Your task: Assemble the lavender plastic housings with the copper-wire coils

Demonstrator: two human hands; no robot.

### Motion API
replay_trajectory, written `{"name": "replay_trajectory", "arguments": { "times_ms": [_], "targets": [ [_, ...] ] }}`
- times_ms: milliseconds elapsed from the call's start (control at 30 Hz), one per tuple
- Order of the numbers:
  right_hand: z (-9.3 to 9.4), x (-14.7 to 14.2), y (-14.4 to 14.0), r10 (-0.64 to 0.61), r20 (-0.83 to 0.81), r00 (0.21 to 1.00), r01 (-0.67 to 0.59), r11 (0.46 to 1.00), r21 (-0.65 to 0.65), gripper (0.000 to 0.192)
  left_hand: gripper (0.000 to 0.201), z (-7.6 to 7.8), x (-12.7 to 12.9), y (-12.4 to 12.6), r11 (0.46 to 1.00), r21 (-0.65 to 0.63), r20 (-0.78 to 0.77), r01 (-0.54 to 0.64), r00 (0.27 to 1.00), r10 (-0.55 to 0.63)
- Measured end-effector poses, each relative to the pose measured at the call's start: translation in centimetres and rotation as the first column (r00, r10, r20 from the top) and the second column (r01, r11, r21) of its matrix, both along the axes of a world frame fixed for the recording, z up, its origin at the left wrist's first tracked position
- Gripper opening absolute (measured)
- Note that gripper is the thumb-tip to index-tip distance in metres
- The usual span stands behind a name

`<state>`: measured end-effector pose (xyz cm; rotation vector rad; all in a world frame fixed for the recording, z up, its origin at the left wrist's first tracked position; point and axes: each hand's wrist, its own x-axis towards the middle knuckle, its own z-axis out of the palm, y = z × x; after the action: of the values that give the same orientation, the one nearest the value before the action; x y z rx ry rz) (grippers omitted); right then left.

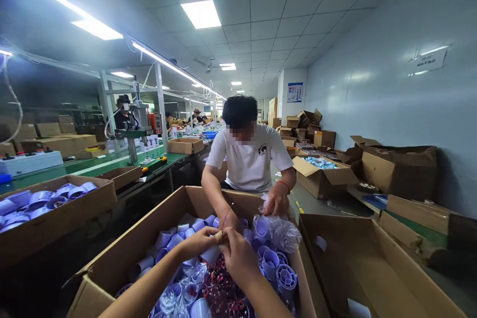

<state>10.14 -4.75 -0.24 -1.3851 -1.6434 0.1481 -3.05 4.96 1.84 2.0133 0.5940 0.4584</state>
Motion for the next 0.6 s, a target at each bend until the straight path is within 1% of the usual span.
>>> {"name": "replay_trajectory", "arguments": {
  "times_ms": [100, 233, 333, 467, 533, 600],
  "targets": [
    [-0.2, -0.1, 0.0, -0.019, -0.030, 0.999, 0.020, 0.999, 0.030, 0.021, 0.071, 0.2, 0.0, -0.3, 0.998, -0.060, 0.004, 0.021, 1.000, -0.021],
    [-0.2, -0.1, -0.1, -0.077, -0.081, 0.994, 0.082, 0.995, 0.057, 0.030, 0.068, 0.2, 0.1, -0.2, 0.993, -0.111, -0.007, 0.037, 0.999, -0.038],
    [0.2, -0.4, -0.2, -0.053, -0.083, 0.995, 0.056, 0.998, 0.036, 0.033, 0.068, 0.1, -0.1, -0.1, 0.993, -0.116, -0.029, 0.036, 0.999, -0.040],
    [0.8, -0.3, -0.2, 0.017, -0.121, 0.992, -0.019, 1.000, -0.015, 0.027, 0.062, 0.0, -0.5, -0.1, 0.992, -0.114, -0.071, 0.044, 0.996, -0.052],
    [0.9, 0.0, -0.1, 0.060, -0.185, 0.981, -0.068, 0.997, -0.039, 0.026, 0.056, 0.2, -0.8, -0.1, 0.992, -0.105, -0.089, 0.068, 0.993, -0.077],
    [0.8, 0.5, 0.1, 0.056, -0.292, 0.955, -0.066, 0.998, -0.024, 0.026, 0.052, 0.4, -1.2, 0.0, 0.989, -0.081, -0.084, 0.121, 0.988, -0.128]
  ]
}}
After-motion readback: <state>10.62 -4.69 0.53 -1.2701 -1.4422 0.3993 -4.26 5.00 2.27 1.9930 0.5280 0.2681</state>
